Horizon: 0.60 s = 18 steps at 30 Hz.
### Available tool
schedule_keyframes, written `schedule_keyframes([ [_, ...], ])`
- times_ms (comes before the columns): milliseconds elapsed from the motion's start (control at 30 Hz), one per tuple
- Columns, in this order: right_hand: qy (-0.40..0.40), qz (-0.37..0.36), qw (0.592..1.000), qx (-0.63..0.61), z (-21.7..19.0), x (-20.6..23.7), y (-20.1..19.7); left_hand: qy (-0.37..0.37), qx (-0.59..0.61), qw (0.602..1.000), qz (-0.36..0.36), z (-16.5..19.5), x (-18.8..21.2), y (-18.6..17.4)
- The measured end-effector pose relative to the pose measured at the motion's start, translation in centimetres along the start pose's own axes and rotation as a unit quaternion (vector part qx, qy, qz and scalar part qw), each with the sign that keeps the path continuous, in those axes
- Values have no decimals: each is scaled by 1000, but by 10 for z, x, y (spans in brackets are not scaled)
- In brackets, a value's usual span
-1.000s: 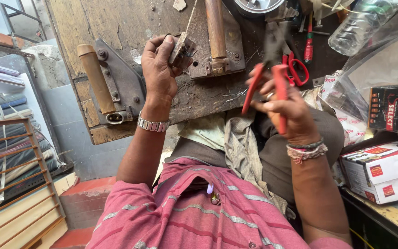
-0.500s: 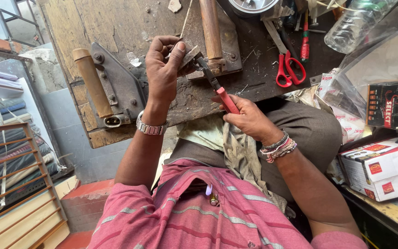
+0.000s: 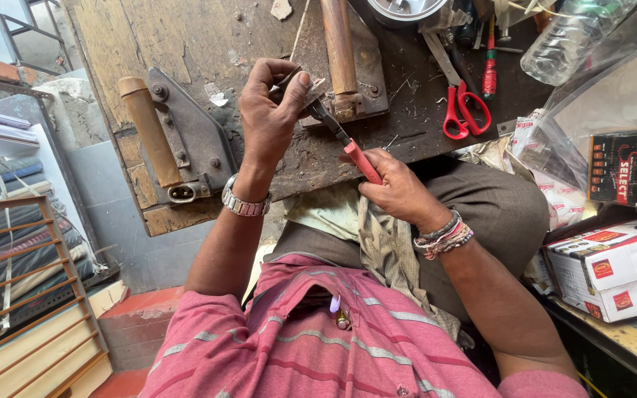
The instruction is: The person disassembles a small metal appliance component, removes a blade assembly, and uses pliers to adjust a metal piece. They then reassemble the component and secure it with a screwdriver.
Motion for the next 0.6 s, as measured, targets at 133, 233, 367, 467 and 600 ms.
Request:
schedule_keyframes([
  [133,-4,13,1000,-20,-3,0,3,11,23,999,20,3,-1,0],
  [233,10,24,1000,-6,-4,-1,6,6,41,999,25,2,-3,-1],
  [367,-177,151,918,321,-38,6,-4,8,23,999,30,0,0,-9],
  [467,-237,219,845,426,-53,13,-2,-3,29,999,44,-3,1,-17],
  [600,-138,138,952,234,-29,-5,4,-49,103,992,54,-12,-3,-24],
])
Point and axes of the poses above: each hand's wrist, its own x-axis away from the middle knuckle, its own y-axis out of the palm, z = x × y, the point moved 9 cm from there along -x, towards the middle knuckle, and after that the axes turned 14 degrees about z, right-handed, at the moved point
